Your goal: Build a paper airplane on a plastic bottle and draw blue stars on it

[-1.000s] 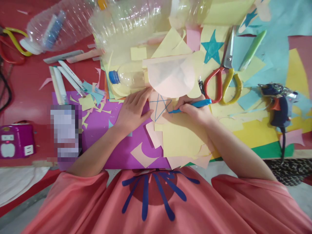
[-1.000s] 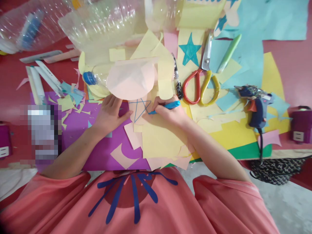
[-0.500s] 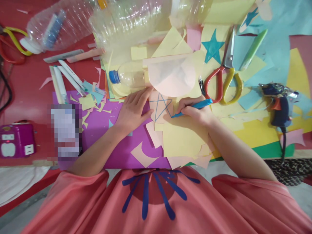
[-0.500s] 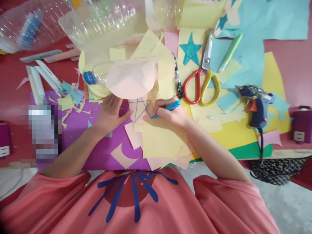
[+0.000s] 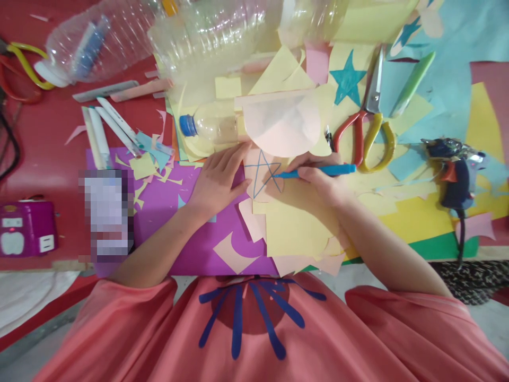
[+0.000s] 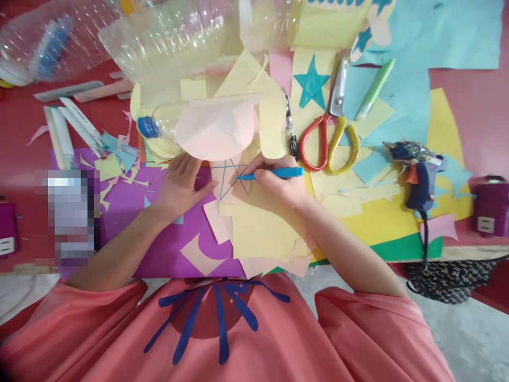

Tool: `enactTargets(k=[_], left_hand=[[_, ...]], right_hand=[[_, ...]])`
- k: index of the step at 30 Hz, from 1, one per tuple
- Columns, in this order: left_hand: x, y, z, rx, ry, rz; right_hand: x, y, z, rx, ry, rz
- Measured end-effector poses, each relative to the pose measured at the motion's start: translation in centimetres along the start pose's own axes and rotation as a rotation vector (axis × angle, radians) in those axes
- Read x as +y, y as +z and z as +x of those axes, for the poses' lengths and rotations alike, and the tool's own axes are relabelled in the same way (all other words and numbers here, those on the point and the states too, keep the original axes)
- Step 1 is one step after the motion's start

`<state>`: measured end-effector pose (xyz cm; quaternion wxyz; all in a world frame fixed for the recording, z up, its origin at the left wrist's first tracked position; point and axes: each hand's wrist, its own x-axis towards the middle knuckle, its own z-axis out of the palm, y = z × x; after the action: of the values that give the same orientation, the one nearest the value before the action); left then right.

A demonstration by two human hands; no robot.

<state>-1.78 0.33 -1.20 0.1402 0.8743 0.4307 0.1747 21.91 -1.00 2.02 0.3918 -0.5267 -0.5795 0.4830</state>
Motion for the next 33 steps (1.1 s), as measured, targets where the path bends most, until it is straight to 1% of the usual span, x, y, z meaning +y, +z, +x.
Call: enactTargets(k=[2,6,11,17,20,27,33], left_hand=[[-0.1,0.1,0.0,0.010,0.000,-0.003],[-0.1,0.2,0.0,0.019,0.003,-0.006],[-0.2,0.2,0.0,0.028,0.016,-0.011],[-0.2,0.4,-0.1,0.040,0.016,-0.023],[-0.3,0.5,-0.1,0.058,0.027,-0.025],[-0.3,0.5,0.0,0.061,0.039,-0.034],[-0.4,0.7,0.0,0.096,0.048,-0.035]], right_hand=[[0.0,0.8,-0.3,0.034,-0.053,-0.001],[0.8,2.0,-0.6,0.002,-0.144,-0.107],[1.3,2.2,-0.5,-0.037,-0.247,-0.201],[1.1,2.3,-0.4,-0.064,-0.319,-0.190],[0.9,2.4,-0.4,-0.063,-0.331,-0.197],[0.6,2.7,-0.6,-0.033,-0.309,-0.253],[0.5,2.0,-0.6,-0.068,-0.321,-0.321]])
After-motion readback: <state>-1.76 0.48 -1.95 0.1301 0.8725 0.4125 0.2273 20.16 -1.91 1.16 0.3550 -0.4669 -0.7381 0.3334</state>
